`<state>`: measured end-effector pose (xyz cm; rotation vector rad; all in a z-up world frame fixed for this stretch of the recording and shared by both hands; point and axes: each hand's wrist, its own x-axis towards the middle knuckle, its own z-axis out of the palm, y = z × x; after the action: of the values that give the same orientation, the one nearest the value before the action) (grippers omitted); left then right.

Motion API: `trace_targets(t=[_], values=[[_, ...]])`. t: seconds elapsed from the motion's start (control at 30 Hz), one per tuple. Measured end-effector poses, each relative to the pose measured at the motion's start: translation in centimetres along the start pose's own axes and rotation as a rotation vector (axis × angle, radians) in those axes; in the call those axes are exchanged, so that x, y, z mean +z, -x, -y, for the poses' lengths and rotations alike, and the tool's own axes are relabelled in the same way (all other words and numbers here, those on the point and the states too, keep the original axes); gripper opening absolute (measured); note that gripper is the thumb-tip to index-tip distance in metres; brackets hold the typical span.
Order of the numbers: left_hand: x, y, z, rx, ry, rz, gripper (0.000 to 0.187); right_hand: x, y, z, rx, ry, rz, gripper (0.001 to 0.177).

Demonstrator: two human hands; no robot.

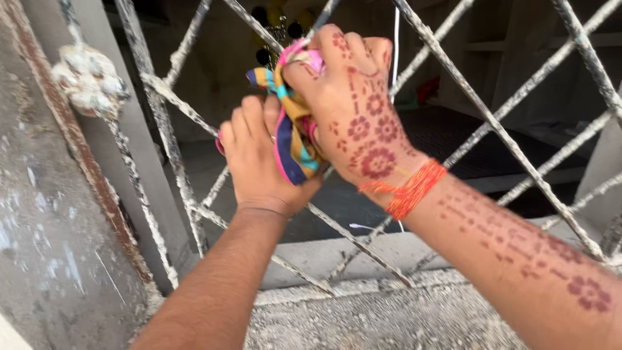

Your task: The person uses a colorful cloth to wipe the metal bars of a window grille. They systematically clean the bars by rubbing the cloth over them with both hands, focusing on different sections of the grille throughout the video.

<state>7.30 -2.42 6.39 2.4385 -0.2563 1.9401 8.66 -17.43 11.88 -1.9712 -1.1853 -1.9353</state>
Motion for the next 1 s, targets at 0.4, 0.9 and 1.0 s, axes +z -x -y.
trace_targets(t=[0.4, 0.9, 1.0], values=[[-0.5, 0.0, 0.2, 0.026, -0.022, 0.011, 0.098, -4.3, 4.4, -0.3, 0.022, -0.003, 0.120, 0.045], [-3.9, 3.2, -1.9, 0.100, 0.154, 0.005, 0.069, -9.2, 8.2, 1.2, 0.093, 0.084, -0.041, 0.053], [-4.2, 5.6, -4.1, 0.123, 0.255, 0.269, 0.058, -9.3, 9.8, 1.1, 0.195, 0.157, -0.061, 0.046]])
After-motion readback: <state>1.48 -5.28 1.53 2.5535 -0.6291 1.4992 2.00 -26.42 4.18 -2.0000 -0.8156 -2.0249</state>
